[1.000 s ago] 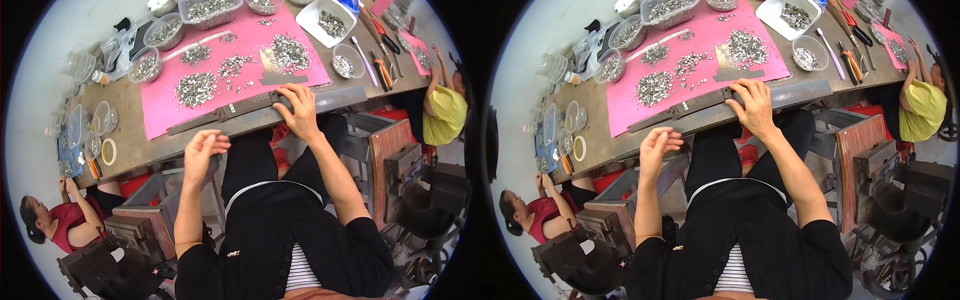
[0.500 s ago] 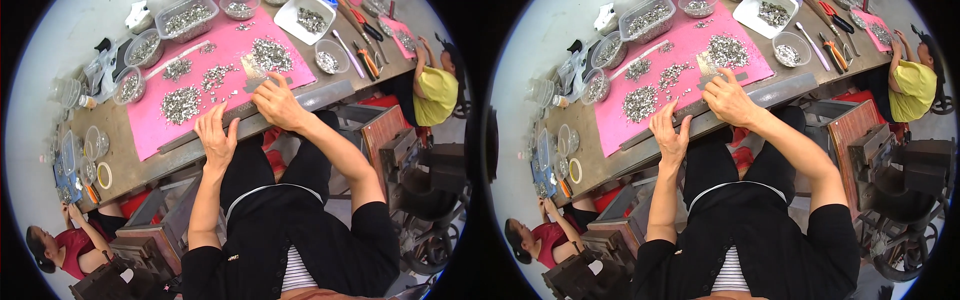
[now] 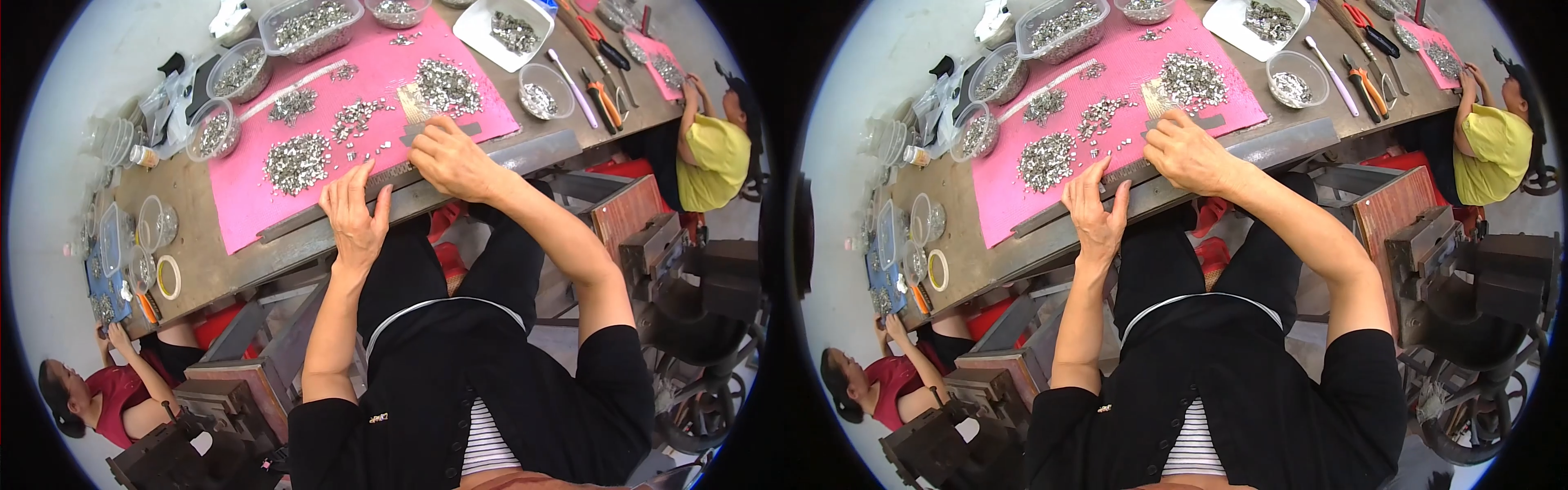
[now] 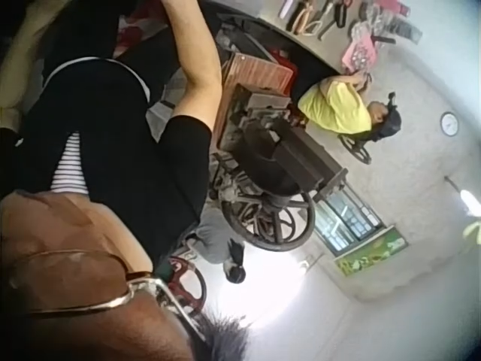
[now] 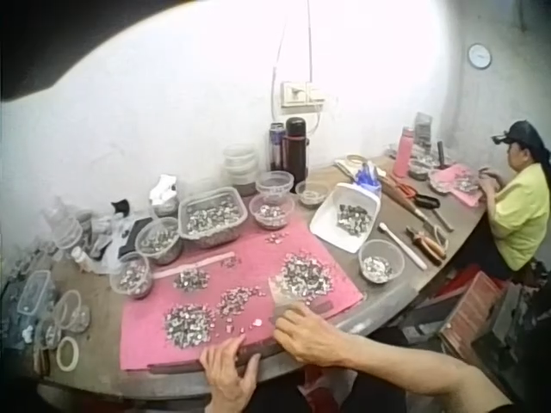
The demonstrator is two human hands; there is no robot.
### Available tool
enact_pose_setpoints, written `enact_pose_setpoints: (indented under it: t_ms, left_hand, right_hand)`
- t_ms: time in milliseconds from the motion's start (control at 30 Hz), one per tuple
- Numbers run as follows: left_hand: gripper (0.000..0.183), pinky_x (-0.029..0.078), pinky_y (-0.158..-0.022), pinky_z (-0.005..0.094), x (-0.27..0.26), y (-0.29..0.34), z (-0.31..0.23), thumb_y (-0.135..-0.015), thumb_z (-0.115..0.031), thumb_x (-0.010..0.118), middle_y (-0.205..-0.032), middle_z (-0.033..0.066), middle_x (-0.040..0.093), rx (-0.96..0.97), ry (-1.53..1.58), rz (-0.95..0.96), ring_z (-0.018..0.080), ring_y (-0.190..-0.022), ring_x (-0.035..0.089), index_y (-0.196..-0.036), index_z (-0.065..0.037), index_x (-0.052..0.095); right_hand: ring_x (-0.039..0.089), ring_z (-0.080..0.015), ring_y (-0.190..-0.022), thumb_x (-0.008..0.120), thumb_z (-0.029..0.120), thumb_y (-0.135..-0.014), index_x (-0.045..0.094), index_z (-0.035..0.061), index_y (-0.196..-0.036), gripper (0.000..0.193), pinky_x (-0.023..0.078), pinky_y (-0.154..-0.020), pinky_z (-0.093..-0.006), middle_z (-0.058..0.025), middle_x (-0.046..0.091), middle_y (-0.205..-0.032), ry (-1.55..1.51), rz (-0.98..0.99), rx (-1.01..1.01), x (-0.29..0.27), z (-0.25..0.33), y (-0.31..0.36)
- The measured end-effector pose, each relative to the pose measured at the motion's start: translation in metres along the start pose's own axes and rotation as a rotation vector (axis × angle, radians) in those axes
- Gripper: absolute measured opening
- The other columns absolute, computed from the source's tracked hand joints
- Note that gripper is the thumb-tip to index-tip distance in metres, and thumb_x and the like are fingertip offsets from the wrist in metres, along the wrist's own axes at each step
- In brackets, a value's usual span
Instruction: Manually aligning and inserting small metal components into a guide rail on a workbench.
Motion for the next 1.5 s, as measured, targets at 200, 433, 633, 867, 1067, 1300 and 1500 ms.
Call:
enact_pose_setpoints:
  t_ms: [200,433,633,867,1067,1300,1500]
  left_hand:
    - [0.05,0.036,-0.102,0.0436,0.001,0.001,0.0,-0.083,-0.012,0.08,-0.118,0.0099,0.064,0.012,0.0,-0.012,0.0274,-0.108,0.059,-0.129,-0.007,0.06]
    - [0.027,0.032,-0.104,0.0439,0.0,-0.023,-0.014,-0.085,-0.015,0.077,-0.108,0.0037,0.068,-0.001,0.075,0.003,0.0228,-0.104,0.061,-0.11,-0.013,0.07]
    - [0.012,0.031,-0.105,0.0483,0.053,-0.084,-0.021,-0.088,-0.014,0.073,-0.092,0.0004,0.067,0.17,0.091,0.154,0.0215,-0.098,0.061,-0.099,-0.017,0.073]
    - [0.015,0.031,-0.102,0.0584,0.087,-0.107,-0.01,-0.081,-0.013,0.077,-0.092,0.0033,0.06,0.268,0.074,0.288,0.025,-0.102,0.058,-0.095,-0.016,0.074]
    - [0.012,0.032,-0.103,0.055,0.092,-0.109,-0.009,-0.087,-0.02,0.074,-0.093,0.0044,0.063,0.296,0.019,0.299,0.0251,-0.103,0.059,-0.096,-0.013,0.071]
    - [0.005,0.034,-0.1,0.0475,0.039,-0.088,-0.003,-0.092,-0.012,0.066,-0.092,0.004,0.063,0.224,0.07,0.218,0.0244,-0.096,0.06,-0.097,-0.01,0.065]
    - [0.011,0.036,-0.097,0.0443,0.012,-0.049,-0.008,-0.085,-0.007,0.072,-0.091,0.0055,0.062,0.143,0.142,0.244,0.025,-0.093,0.059,-0.093,-0.008,0.065]
  right_hand:
    - [0.063,-0.0289,-0.088,0.07,0.003,-0.079,0.064,0.0048,-0.101,0.023,0.046,-0.086,-0.0409,-0.0089,0.065,-0.093,0.033,-0.36,0.085,-0.029,-0.042,-0.001]
    - [0.066,-0.0254,-0.089,0.069,0.009,-0.088,0.071,0.0073,-0.098,0.01,0.044,-0.085,-0.0398,-0.0069,0.068,-0.092,0.194,-0.225,0.44,-0.048,-0.09,0.029]
    - [0.063,-0.0255,-0.088,0.071,0.011,-0.089,0.071,0.0081,-0.096,0.008,0.043,-0.086,-0.0398,-0.0064,0.064,-0.089,-0.013,-0.168,0.524,-0.008,-0.05,0.036]
    - [0.061,-0.0273,-0.093,0.072,0.018,-0.087,0.069,0.01,-0.089,0.009,0.041,-0.085,-0.0424,-0.0065,0.063,-0.091,-0.005,-0.166,0.612,0.007,-0.05,0.039]
    - [0.061,-0.0265,-0.09,0.075,0.014,-0.083,0.07,0.0078,-0.089,0.01,0.04,-0.083,-0.0412,-0.0062,0.062,-0.087,0.031,-0.157,0.648,0.006,-0.045,0.038]
    - [0.06,-0.0266,-0.092,0.076,0.017,-0.083,0.07,0.0106,-0.086,0.009,0.04,-0.085,-0.0422,-0.0054,0.061,-0.087,-0.037,-0.177,0.702,0.001,-0.047,0.048]
    - [0.06,-0.0264,-0.091,0.075,0.015,-0.083,0.069,0.0103,-0.085,0.008,0.04,-0.084,-0.0429,-0.006,0.06,-0.087,-0.031,-0.157,0.692,0.003,-0.049,0.048]
Point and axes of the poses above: each hand's wrist, its own y-axis away from the middle knuckle, its own x-axis out of the palm, z = x × y, the point moved 2 cm from there along -y, towards the middle knuckle
